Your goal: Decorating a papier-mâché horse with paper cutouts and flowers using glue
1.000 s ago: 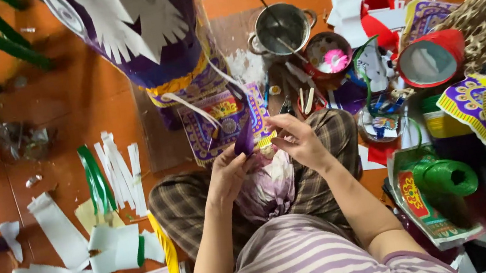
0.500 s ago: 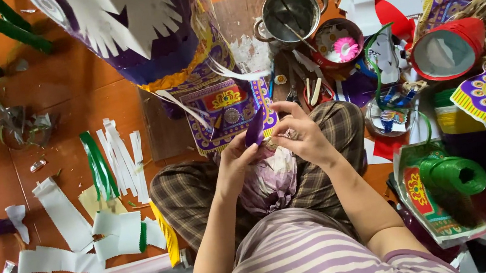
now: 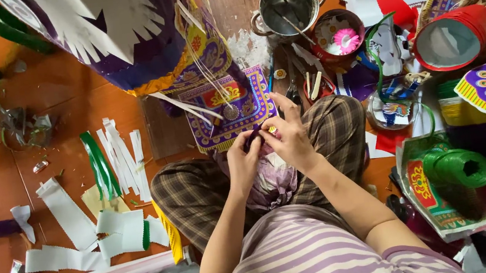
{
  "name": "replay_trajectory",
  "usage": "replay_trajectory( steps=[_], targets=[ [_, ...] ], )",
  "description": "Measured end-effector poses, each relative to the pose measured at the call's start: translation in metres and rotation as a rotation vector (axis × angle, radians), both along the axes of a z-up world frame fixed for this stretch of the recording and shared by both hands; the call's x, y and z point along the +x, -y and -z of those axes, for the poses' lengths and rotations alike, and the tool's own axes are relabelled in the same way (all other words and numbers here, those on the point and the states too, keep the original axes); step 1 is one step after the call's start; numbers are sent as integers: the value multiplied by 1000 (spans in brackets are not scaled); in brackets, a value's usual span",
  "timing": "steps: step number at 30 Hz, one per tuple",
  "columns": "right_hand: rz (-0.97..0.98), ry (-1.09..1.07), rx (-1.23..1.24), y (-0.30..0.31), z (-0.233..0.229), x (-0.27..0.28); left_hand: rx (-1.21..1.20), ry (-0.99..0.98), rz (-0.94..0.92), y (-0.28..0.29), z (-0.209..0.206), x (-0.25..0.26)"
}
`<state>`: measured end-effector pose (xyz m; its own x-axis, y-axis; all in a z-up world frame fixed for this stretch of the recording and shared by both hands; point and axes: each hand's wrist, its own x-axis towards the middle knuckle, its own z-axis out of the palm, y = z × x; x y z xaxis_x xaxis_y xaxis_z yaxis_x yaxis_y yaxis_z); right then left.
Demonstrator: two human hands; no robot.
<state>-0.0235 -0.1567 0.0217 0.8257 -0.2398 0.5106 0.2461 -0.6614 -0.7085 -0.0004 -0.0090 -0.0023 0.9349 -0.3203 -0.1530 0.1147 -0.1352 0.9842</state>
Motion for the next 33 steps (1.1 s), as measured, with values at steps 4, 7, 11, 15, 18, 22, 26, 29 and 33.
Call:
replay_trajectory(
  steps=[4, 7, 11, 15, 18, 22, 26, 29, 33],
  targets=[
    [17, -118, 154, 3, 19, -3, -9, -28, -68, 9, 9, -5],
    [-29, -309, 474, 7, 12, -4, 20, -23, -63, 10, -8, -7],
    [-132, -408, 796, 17, 17, -4, 53, 21, -35, 5, -2, -5],
    [-158, -439, 876, 23, 24, -5, 51, 36, -18, 3, 10, -6],
    [-151, -461, 870, 23, -4, 0, 37, 18, -19, 2, 15, -6],
    [-111, -466, 843, 35, 16, -4, 42, 0, -12, -3, 24, -7],
    [-88, -537, 801, 41, 27, -6, 108, 110, 57, -9, 27, -11],
    [-76, -612, 691, 46, 47, -8, 349, 528, 121, -13, 42, -16],
    [-164, -756, 682, 46, 80, -3, 692, 950, 382, -16, 63, -36]
  ],
)
